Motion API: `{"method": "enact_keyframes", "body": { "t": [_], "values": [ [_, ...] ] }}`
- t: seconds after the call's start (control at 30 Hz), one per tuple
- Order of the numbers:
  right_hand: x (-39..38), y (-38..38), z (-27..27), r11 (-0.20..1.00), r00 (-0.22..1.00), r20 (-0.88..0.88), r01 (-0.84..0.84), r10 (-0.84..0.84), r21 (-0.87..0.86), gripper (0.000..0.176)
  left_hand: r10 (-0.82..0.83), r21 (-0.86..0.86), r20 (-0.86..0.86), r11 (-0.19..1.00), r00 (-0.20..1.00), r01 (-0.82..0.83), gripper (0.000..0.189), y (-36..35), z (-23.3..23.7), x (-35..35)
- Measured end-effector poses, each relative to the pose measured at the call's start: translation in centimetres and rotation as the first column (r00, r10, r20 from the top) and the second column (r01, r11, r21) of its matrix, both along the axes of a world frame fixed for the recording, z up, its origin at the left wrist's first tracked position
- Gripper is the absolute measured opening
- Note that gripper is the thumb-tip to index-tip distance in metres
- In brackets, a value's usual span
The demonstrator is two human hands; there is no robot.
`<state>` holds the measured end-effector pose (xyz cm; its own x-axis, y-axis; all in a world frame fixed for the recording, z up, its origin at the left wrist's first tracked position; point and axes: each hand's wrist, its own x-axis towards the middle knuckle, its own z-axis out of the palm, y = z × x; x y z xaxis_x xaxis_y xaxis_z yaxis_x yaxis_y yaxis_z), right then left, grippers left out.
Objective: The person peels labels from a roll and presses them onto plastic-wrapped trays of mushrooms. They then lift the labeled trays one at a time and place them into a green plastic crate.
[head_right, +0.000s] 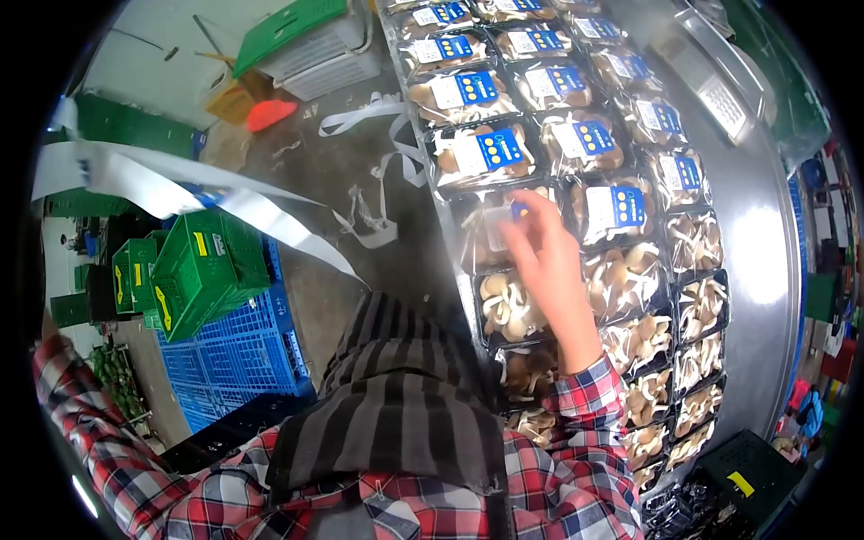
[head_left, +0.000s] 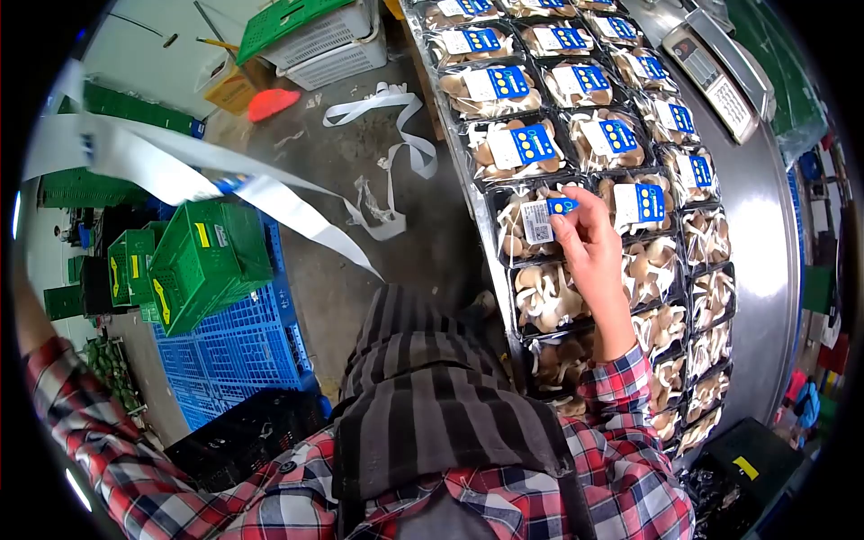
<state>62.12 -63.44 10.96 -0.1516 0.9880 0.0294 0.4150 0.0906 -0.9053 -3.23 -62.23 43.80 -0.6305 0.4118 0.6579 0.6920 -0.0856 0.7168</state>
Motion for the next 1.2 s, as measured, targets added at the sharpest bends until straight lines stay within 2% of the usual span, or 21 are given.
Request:
{"method": "enact_keyframes", "body": {
  "t": [0.07, 0.13, 0.2, 0.27, 0.33, 0.37, 0.4, 0.43, 0.47, 0.5, 0.53, 0.6, 0.67, 0.7, 0.77, 0.83, 0.93, 1.03, 1.07, 1.17, 1.2],
  "values": [
    [-0.3, 0.0, -0.3, 1.000, 1.000, -0.001, 0.015, -0.015, -0.005, 0.033, 0.029, 0.004, -0.069, 1.000, 0.997, -0.029, 0.033, 0.1, 1.6, 0.9],
    [-0.9, 0.0, -0.3, 1.000, 1.000, 0.011, -0.017, 0.016, 0.015, 0.034, 0.009, -0.045, -0.122, 0.999, 0.992, -0.015, 0.034, 0.7, 0.5, 2.7],
    [-1.7, 0.0, -0.3, 0.995, 0.998, 0.040, -0.043, 0.040, 0.084, 0.035, -0.071, -0.157, -0.149, 0.987, 0.986, 0.047, 0.035, 1.6, -3.5, 6.0],
    [-2.6, -0.3, 0.6, 0.992, 0.994, 0.090, -0.068, 0.059, 0.105, 0.034, -0.203, -0.372, -0.118, 0.917, 0.972, 0.146, 0.037, 1.7, -9.8, 11.4],
    [-4.0, -0.6, 1.4, 0.995, 0.994, 0.089, -0.076, 0.070, 0.068, 0.029, -0.377, -0.597, 0.081, 0.723, 0.923, 0.348, 0.038, 0.4, -16.8, 18.3],
    [-4.7, -0.5, 1.2, 0.988, 0.986, 0.145, -0.102, 0.085, 0.118, 0.026, -0.396, -0.626, 0.383, 0.553, 0.834, 0.550, 0.031, -0.9, -19.1, 23.0],
    [-5.6, -0.1, 1.3, 0.968, 0.979, 0.164, -0.153, 0.122, 0.199, 0.025, -0.461, -0.398, 0.571, 0.569, 0.680, 0.720, 0.028, -1.4, -24.6, 23.1],
    [-6.6, -0.1, 1.5, 0.943, 0.970, 0.190, -0.202, 0.155, 0.263, 0.024, -0.357, -0.337, 0.738, 0.542, 0.573, 0.770, 0.028, -2.2, -27.6, 23.4],
    [-7.6, 0.1, 2.5, 0.920, 0.942, 0.244, -0.294, 0.232, 0.258, 0.024, -0.311, -0.287, 0.809, 0.532, 0.499, 0.797, 0.029, -2.8, -29.1, 24.4],
    [-8.8, 0.3, 3.0, 0.875, 0.934, 0.222, -0.344, 0.280, 0.340, 0.025, -0.255, -0.239, 0.872, 0.524, 0.418, 0.817, 0.029, -3.2, -30.1, 25.9],
    [-10.2, 0.4, 3.7, 0.839, 0.920, 0.232, -0.386, 0.317, 0.384, 0.029, -0.184, -0.251, 0.901, 0.519, 0.394, 0.817, 0.030, -3.4, -28.6, 28.4],
    [-12.8, 0.7, 4.8, 0.767, 0.889, 0.239, -0.458, 0.391, 0.450, 0.039, -0.211, -0.336, 0.875, 0.387, 0.437, 0.859, 0.031, -3.4, -31.6, 28.0],
    [-14.2, 1.1, 5.3, 0.718, 0.864, 0.259, -0.503, 0.432, 0.481, 0.049, -0.308, -0.418, 0.827, 0.223, 0.470, 0.881, 0.035, -3.5, -31.0, 29.0],
    [-14.7, 1.4, 4.6, 0.714, 0.863, 0.266, -0.506, 0.431, 0.484, 0.044, -0.364, -0.449, 0.805, 0.143, 0.469, 0.882, 0.034, -3.6, -29.9, 29.8],
    [-14.8, 1.5, 3.4, 0.755, 0.854, 0.296, -0.517, 0.427, 0.403, 0.035, -0.450, -0.316, 0.836, 0.070, 0.313, 0.946, 0.030, -3.9, -31.6, 30.3],
    [-14.4, 0.8, 2.8, 0.747, 0.859, 0.338, -0.505, 0.385, 0.433, 0.020, -0.513, -0.357, 0.803, -0.009, 0.302, 0.934, 0.028, -3.9, -32.6, 30.9],
    [-13.1, -0.8, 2.1, 0.710, 0.789, 0.491, -0.580, 0.370, 0.398, 0.013, -0.340, -0.344, 0.890, -0.068, 0.303, 0.936, 0.026, -3.4, -32.0, 32.7],
    [-12.2, -3.4, 0.4, 0.758, 0.815, 0.469, -0.533, 0.341, 0.375, 0.009, -0.712, -0.389, 0.692, -0.230, 0.118, 0.892, 0.026, -3.6, -33.7, 33.6],
    [-12.0, -4.6, 0.3, 0.788, 0.818, 0.488, -0.504, 0.304, 0.354, 0.010, -0.776, -0.413, 0.628, -0.282, 0.047, 0.866, 0.027, -3.5, -34.0, 34.0],
    [-11.2, -7.7, -0.9, 0.809, 0.844, 0.495, -0.431, 0.205, 0.400, 0.013, -0.543, -0.316, 0.840, -0.476, 0.008, 0.821, 0.027, -3.9, -34.5, 35.5],
    [-10.9, -8.7, -0.9, 0.819, 0.857, 0.483, -0.403, 0.180, 0.408, 0.015, -0.591, -0.372, 0.807, -0.475, 0.025, 0.798, 0.029, -4.1, -37.0, 35.3]
  ]
}}
